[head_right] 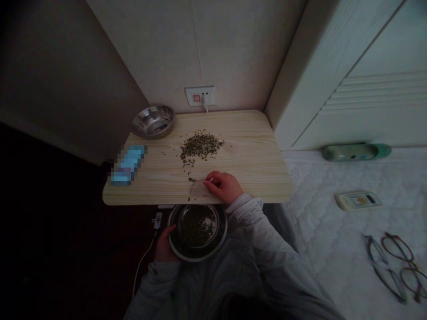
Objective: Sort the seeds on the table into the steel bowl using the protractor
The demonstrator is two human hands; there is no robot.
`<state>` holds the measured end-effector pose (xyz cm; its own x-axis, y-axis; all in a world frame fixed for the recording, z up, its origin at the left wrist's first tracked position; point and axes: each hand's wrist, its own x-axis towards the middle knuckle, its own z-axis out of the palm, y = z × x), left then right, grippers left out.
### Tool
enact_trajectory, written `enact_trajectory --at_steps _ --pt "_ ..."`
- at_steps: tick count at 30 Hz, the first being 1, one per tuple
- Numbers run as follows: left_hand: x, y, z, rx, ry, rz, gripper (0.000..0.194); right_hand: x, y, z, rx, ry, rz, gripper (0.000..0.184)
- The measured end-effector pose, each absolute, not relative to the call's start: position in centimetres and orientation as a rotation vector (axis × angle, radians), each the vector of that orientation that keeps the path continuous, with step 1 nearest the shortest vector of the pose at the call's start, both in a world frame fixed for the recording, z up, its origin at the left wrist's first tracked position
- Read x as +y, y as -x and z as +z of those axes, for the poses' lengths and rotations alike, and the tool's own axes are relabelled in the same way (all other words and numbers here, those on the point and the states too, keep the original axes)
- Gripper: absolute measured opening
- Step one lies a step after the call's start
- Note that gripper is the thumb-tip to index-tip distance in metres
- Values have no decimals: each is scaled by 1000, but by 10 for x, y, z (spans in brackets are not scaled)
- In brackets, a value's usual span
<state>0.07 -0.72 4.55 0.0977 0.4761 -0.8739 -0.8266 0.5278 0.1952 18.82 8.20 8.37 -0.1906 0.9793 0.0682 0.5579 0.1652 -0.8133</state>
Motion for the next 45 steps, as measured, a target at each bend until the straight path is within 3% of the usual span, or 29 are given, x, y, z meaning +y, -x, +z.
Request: enact_trajectory --at_steps 7,23,31,45 --pt "-6 -1 48 1115 369 1010 21 84 -187 84 -2047 1487 640 22" --pt "-6 -1 48 1145 367 1010 20 85 -188 83 -2120 1388 677 24" --pt "-7 1 46 1116 332 1027 19 85 -194 78 -1406 1351 1111 23" --pt "-9 3 41 1178 366 1003 18 51 -152 83 -1612 1723 608 17"
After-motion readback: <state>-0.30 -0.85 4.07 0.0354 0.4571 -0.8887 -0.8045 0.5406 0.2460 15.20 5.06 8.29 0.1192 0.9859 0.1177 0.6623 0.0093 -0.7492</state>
